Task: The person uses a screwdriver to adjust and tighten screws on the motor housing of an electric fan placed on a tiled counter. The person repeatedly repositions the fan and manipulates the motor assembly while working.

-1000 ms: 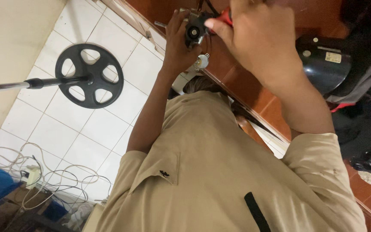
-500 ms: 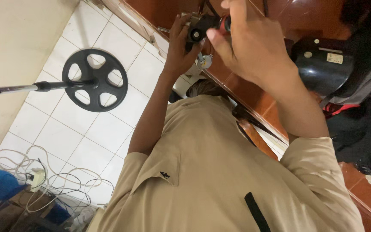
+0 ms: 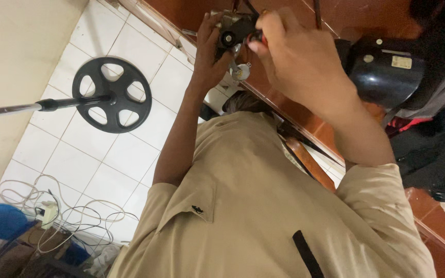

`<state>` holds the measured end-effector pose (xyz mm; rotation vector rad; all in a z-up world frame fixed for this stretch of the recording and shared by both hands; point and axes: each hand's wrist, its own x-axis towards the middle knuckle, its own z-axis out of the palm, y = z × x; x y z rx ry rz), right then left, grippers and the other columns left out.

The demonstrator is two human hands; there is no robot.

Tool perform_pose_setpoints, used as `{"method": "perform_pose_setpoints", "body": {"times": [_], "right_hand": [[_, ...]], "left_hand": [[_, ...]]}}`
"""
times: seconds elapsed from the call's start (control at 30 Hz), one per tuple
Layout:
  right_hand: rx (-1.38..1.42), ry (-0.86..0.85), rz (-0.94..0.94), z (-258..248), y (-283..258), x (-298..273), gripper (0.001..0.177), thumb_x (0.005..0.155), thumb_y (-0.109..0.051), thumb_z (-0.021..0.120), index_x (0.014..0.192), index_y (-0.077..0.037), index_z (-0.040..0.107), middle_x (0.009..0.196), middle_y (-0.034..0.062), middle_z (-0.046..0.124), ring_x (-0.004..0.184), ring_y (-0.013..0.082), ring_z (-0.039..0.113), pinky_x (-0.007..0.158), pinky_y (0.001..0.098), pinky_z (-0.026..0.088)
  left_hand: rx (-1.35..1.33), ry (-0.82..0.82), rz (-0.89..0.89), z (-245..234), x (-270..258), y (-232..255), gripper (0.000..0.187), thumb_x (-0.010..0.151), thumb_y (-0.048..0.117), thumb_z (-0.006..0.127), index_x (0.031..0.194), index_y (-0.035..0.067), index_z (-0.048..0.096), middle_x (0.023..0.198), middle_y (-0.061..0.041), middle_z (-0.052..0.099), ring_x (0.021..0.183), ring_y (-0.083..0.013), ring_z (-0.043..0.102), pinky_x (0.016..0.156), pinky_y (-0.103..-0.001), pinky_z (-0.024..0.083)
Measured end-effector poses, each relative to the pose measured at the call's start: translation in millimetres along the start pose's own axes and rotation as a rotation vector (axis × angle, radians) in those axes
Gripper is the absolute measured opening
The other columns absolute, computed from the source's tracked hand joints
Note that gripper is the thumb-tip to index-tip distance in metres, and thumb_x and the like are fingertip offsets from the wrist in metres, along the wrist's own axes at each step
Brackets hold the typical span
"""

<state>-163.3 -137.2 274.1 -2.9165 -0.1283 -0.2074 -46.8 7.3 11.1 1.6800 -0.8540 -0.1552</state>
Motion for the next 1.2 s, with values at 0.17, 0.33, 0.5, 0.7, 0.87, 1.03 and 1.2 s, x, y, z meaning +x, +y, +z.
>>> {"method": "perform_pose_setpoints", "body": {"times": [0.17,0.33,0.5,0.7,0.87,1.03,1.2], "right_hand": [[-0.159,0.095,0.080,1.4,13.9,7.7,0.043,0.109,-0.039,0.072,0.118,-0.001,0.053,0.090,0.0083,0.072,0.073,0.0340,0.069,0.057,0.0451,0.051],[-0.092,-0.022,0.071,0.9,11.7,2.0,0.044,0.113,-0.038,0.071,0.124,0.000,0.053,0.086,0.0113,0.070,0.073,0.0355,0.069,0.060,0.0461,0.051],[-0.231,0.015,0.214,4.2,3.7,16.3,0.058,0.104,-0.053,0.069,0.115,0.002,0.052,0.087,0.0157,0.070,0.072,0.0369,0.069,0.056,0.0466,0.051],[0.006,0.134,-0.161,-7.7,-4.4,4.8,0.041,0.097,-0.016,0.065,0.128,0.004,0.048,0.087,0.0171,0.067,0.073,0.0356,0.068,0.059,0.0439,0.051],[-0.072,0.046,0.023,11.7,-0.1,9.5,0.039,0.114,-0.033,0.072,0.125,-0.001,0.052,0.083,0.0111,0.069,0.072,0.0347,0.069,0.059,0.0450,0.051],[-0.048,0.071,0.133,15.1,9.0,5.6,0.035,0.118,-0.034,0.068,0.122,-0.002,0.052,0.090,0.0124,0.071,0.076,0.0371,0.069,0.064,0.0482,0.051],[0.063,0.146,-0.007,16.3,8.0,-4.9,0.029,0.116,-0.020,0.060,0.129,0.002,0.047,0.109,0.0186,0.069,0.092,0.0394,0.069,0.075,0.0471,0.053]], "left_hand": [[0.016,0.010,0.037,-4.1,-1.4,3.6,0.046,0.093,0.007,0.070,0.136,-0.001,0.056,0.163,-0.015,0.038,0.161,-0.0422,0.020,0.134,-0.051,0.021],[-0.007,0.017,0.024,-1.6,-0.3,3.3,0.050,0.090,0.006,0.065,0.138,-0.002,0.054,0.163,-0.015,0.038,0.162,-0.0412,0.020,0.134,-0.051,0.022],[0.027,-0.004,0.008,-3.1,0.2,3.3,0.047,0.090,0.007,0.065,0.136,0.000,0.058,0.164,-0.016,0.037,0.162,-0.0420,0.016,0.134,-0.052,0.019],[0.004,0.010,-0.033,-0.2,-1.4,4.7,0.050,0.090,0.007,0.065,0.139,0.002,0.059,0.163,-0.014,0.039,0.162,-0.0415,0.017,0.134,-0.052,0.019],[0.015,0.014,-0.014,-4.2,1.8,8.8,0.050,0.094,0.014,0.073,0.140,0.006,0.057,0.164,-0.014,0.038,0.162,-0.0399,0.018,0.134,-0.051,0.020],[0.014,0.107,-0.029,-9.9,8.3,37.3,0.073,0.091,0.030,0.085,0.147,0.004,0.047,0.158,-0.020,0.038,0.155,-0.0411,0.024,0.124,-0.061,0.008],[-0.055,0.071,0.032,-11.6,12.2,54.2,0.055,0.102,0.024,0.075,0.150,0.009,0.051,0.145,-0.014,0.061,0.142,-0.0358,0.054,0.131,-0.060,0.017]]}}
